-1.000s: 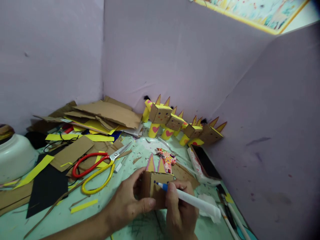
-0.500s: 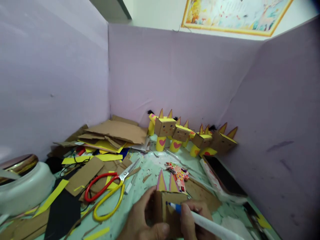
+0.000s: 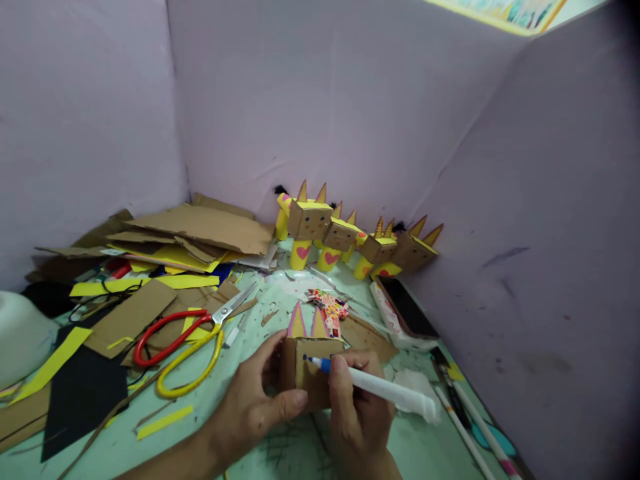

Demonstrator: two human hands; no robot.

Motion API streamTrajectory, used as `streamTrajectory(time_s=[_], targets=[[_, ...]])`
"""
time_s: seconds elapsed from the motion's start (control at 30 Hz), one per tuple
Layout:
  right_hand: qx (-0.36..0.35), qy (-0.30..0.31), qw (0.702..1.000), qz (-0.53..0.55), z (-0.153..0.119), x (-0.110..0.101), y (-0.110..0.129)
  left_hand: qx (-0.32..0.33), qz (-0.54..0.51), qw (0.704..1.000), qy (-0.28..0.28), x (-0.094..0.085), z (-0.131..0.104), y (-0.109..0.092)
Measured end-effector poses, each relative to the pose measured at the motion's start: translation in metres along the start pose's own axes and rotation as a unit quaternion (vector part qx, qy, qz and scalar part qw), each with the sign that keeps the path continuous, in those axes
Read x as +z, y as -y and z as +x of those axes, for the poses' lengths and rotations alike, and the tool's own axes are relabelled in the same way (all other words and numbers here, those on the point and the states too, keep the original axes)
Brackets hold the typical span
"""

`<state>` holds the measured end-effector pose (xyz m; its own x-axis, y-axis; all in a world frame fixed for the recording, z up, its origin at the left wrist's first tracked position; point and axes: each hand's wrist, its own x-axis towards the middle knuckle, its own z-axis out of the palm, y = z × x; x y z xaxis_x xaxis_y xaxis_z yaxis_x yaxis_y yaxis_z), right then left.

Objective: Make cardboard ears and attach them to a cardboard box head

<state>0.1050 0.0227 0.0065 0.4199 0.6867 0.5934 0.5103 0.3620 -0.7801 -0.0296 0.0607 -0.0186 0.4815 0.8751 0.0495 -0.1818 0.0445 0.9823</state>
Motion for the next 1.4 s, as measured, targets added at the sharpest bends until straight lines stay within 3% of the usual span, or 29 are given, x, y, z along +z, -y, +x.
streamTrajectory(time_s=[0.2,1.4], targets=[[-0.054,0.060,0.996,-0.035,0.0044,-0.0065,-0.0034,0.013,-0.004,1.000,-0.004,-0.0007,0.0004,0.0014],[-0.090,0.070,0.993,-0.028,0.0033,-0.0046,-0.0072,0.010,0.006,1.000,-0.005,-0.0030,-0.0012,0.0051]])
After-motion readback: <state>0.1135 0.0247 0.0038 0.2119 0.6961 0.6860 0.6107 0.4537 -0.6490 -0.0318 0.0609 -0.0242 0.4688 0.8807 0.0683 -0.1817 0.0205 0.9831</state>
